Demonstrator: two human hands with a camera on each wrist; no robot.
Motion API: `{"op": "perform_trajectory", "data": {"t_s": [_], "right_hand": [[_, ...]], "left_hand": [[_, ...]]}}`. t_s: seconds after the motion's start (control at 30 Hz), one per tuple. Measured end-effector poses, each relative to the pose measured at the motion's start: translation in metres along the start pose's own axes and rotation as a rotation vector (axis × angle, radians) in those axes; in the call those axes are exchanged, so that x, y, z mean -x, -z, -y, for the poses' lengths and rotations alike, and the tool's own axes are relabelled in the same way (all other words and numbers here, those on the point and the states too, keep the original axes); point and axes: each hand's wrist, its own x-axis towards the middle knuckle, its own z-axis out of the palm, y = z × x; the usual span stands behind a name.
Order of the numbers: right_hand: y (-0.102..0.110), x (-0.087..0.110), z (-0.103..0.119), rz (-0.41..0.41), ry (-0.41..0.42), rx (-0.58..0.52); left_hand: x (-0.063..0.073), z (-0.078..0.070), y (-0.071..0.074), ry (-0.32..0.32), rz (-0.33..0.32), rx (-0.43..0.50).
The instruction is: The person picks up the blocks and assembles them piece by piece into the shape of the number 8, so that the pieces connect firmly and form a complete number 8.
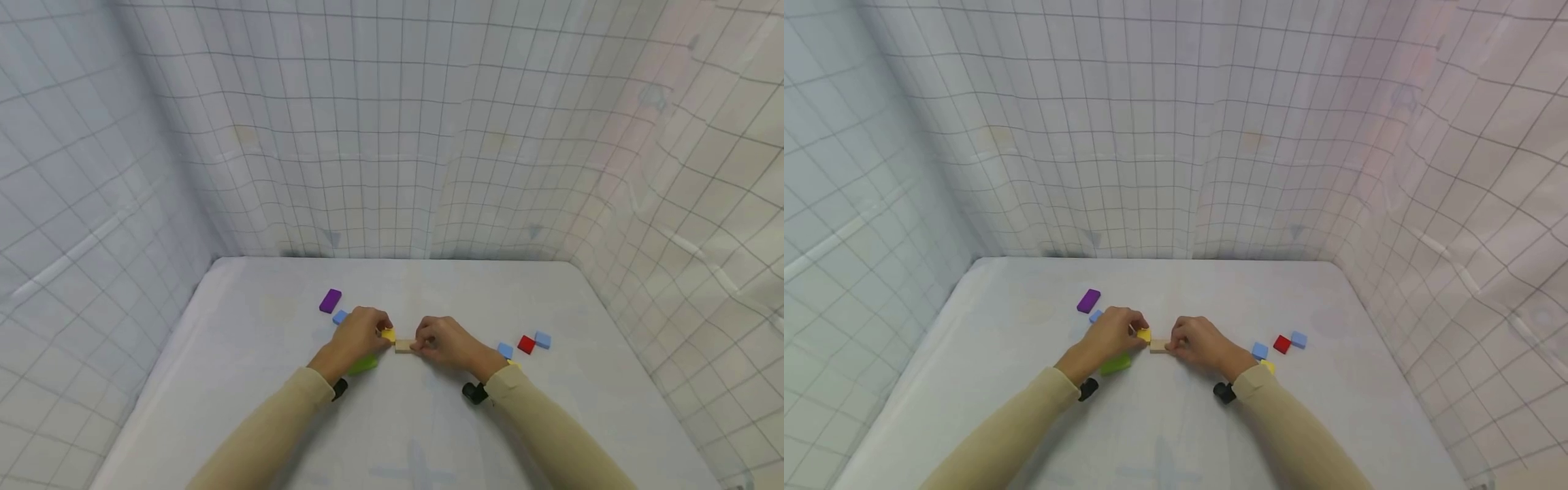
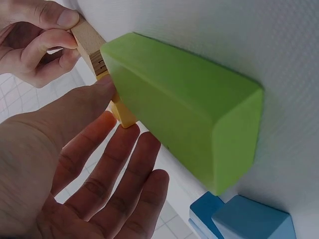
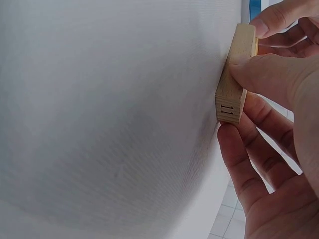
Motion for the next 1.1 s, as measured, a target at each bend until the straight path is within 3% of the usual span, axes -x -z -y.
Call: {"op": "perform_trajectory", "data": {"t_s": [0.47,0.73,1.1], "right_hand": [[0.002,-0.002,0.003,0.033,-0.044,-0.008],[0.0,0.001,-0.001,0.038,-0.043,0.005],[0.001,-0.002,0.0,0.034,-0.033,0.006]], "left_hand": [[0.012,0.003,0.025,0.02,-0.015,0.015],[0.019,0.02,0.037,0.039,-0.034,-0.02],[0.042,0.043,0.049,0.017,-0.034,-0.027]]}}
